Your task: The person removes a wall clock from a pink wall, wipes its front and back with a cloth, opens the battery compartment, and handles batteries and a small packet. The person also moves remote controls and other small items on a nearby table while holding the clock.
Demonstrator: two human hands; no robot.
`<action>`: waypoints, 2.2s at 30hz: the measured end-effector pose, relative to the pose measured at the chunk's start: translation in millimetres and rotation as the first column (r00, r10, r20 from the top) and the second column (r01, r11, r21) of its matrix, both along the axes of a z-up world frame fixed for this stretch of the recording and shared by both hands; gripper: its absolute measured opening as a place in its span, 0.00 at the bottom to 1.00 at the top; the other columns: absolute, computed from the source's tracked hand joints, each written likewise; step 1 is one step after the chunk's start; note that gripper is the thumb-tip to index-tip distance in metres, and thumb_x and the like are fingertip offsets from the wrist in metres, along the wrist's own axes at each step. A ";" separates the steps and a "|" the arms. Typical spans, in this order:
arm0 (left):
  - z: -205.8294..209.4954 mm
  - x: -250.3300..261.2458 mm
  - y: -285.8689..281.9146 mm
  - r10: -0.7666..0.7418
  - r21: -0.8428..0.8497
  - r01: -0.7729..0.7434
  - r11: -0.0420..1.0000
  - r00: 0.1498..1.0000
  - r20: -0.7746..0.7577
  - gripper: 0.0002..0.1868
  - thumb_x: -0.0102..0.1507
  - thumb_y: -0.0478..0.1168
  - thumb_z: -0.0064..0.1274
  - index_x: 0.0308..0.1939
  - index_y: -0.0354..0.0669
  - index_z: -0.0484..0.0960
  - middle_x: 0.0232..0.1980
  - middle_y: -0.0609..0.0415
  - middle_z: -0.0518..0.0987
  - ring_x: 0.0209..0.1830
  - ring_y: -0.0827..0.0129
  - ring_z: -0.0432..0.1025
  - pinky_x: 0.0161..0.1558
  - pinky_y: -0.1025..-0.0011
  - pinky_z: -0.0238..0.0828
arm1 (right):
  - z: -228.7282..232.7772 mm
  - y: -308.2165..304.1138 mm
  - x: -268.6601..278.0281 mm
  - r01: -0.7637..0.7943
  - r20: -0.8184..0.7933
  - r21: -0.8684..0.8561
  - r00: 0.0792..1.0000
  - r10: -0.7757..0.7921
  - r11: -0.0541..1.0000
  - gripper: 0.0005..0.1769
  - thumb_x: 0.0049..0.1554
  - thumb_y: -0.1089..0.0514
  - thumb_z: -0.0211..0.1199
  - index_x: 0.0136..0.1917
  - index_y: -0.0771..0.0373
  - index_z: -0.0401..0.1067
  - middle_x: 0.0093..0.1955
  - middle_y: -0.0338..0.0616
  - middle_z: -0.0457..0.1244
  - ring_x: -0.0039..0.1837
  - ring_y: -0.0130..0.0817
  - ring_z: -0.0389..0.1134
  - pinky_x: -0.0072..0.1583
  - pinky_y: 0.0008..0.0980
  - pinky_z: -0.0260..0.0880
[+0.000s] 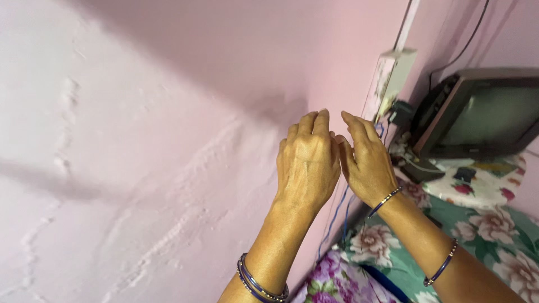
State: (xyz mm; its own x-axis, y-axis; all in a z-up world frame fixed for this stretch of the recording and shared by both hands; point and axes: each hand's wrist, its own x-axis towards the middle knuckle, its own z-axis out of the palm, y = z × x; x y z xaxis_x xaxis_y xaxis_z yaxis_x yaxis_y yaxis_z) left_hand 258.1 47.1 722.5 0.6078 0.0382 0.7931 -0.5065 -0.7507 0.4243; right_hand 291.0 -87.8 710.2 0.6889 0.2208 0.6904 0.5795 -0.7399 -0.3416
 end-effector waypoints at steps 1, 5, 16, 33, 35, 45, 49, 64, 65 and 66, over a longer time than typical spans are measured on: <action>10.8 -2.1 4.2 0.013 -0.006 -0.012 1.000 0.999 0.043 0.23 0.62 0.35 0.53 0.60 0.25 0.77 0.59 0.33 0.78 0.55 0.45 0.75 0.51 0.53 0.72 | 10.0 3.4 -0.6 -0.020 0.029 0.001 0.999 0.020 1.000 0.25 0.65 0.62 0.52 0.74 0.69 0.59 0.69 0.62 0.59 0.66 0.55 0.66 0.58 0.45 0.73; 49.3 -12.8 22.9 0.049 -0.024 -0.045 0.999 0.985 0.166 0.22 0.62 0.36 0.53 0.58 0.26 0.79 0.56 0.35 0.80 0.54 0.46 0.76 0.52 0.52 0.73 | 46.6 20.6 -4.8 -0.070 0.134 -0.008 0.989 0.070 0.998 0.25 0.64 0.63 0.52 0.74 0.69 0.59 0.69 0.62 0.59 0.67 0.55 0.66 0.59 0.45 0.72; 141.4 -52.5 82.7 0.180 -0.038 -0.182 0.983 0.878 0.444 0.17 0.66 0.36 0.52 0.56 0.29 0.81 0.52 0.39 0.82 0.50 0.50 0.77 0.50 0.57 0.74 | 151.8 87.7 -14.4 -0.225 0.306 0.062 0.932 0.196 0.972 0.23 0.67 0.57 0.50 0.72 0.68 0.61 0.68 0.60 0.61 0.64 0.51 0.69 0.58 0.44 0.74; 228.5 -128.4 146.8 0.244 0.015 -0.401 0.916 0.586 0.773 0.17 0.64 0.32 0.54 0.57 0.31 0.81 0.49 0.49 0.80 0.45 0.62 0.74 0.44 0.69 0.75 | 274.3 191.3 -47.7 -0.718 0.312 0.516 0.665 0.678 0.466 0.27 0.70 0.35 0.39 0.49 0.58 0.66 0.46 0.35 0.63 0.51 0.23 0.66 0.53 0.29 0.71; 240.1 -129.4 158.8 0.289 -0.004 -0.494 0.869 0.501 0.816 0.15 0.67 0.32 0.54 0.59 0.33 0.80 0.51 0.50 0.79 0.50 0.61 0.74 0.49 0.67 0.73 | 283.0 197.4 -48.2 -0.650 0.234 0.597 0.701 0.673 0.470 0.25 0.67 0.36 0.39 0.50 0.56 0.65 0.42 0.33 0.62 0.46 0.23 0.66 0.49 0.30 0.75; 282.0 -111.8 218.4 0.543 -0.216 -0.728 0.651 0.247 0.802 0.26 0.63 0.32 0.52 0.67 0.44 0.78 0.66 0.50 0.72 0.68 0.61 0.63 0.62 0.54 0.60 | 312.7 212.2 -28.5 -0.463 0.047 0.724 0.772 0.634 0.511 0.23 0.66 0.33 0.39 0.48 0.53 0.59 0.35 0.38 0.59 0.37 0.30 0.64 0.46 0.37 0.74; 288.9 -104.6 227.1 0.614 -0.329 -0.667 0.669 0.246 0.750 0.28 0.66 0.34 0.54 0.72 0.42 0.69 0.69 0.44 0.70 0.69 0.58 0.61 0.61 0.55 0.62 | 321.8 219.7 -12.5 -0.439 0.054 0.755 0.782 0.621 0.487 0.26 0.65 0.32 0.41 0.55 0.54 0.63 0.51 0.38 0.60 0.55 0.29 0.62 0.62 0.45 0.67; 303.5 -122.0 232.0 0.284 -0.540 0.048 0.841 0.810 0.514 0.32 0.66 0.44 0.53 0.73 0.38 0.65 0.51 0.39 0.85 0.44 0.60 0.84 0.48 0.63 0.82 | 335.6 224.4 -0.1 -0.393 0.046 0.753 0.831 0.554 0.527 0.27 0.65 0.30 0.51 0.42 0.54 0.55 0.51 0.46 0.56 0.63 0.40 0.63 0.74 0.59 0.57; 304.6 -120.1 231.5 0.286 -0.536 0.035 0.843 0.815 0.503 0.32 0.67 0.44 0.52 0.74 0.38 0.64 0.51 0.39 0.85 0.45 0.60 0.84 0.49 0.63 0.82 | 336.6 224.0 -0.6 -0.378 0.037 0.751 0.843 0.537 0.541 0.27 0.65 0.30 0.50 0.42 0.54 0.55 0.50 0.46 0.56 0.64 0.42 0.63 0.74 0.61 0.57; 305.6 -118.1 231.9 0.289 -0.533 0.022 0.846 0.821 0.492 0.32 0.68 0.45 0.51 0.75 0.38 0.64 0.51 0.39 0.85 0.45 0.59 0.84 0.51 0.62 0.81 | 337.9 223.5 -1.6 -0.362 0.028 0.749 0.854 0.520 0.555 0.26 0.65 0.31 0.49 0.41 0.53 0.55 0.50 0.47 0.56 0.65 0.44 0.63 0.74 0.62 0.56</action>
State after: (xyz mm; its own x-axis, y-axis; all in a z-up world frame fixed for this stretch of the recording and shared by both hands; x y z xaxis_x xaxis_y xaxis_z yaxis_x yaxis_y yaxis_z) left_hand 140.0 279.0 1028.1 0.0473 0.5635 0.8248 -0.6743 -0.5912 0.4425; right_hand 289.4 135.7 1048.1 0.7663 0.0320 0.6417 0.6352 0.1122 -0.7641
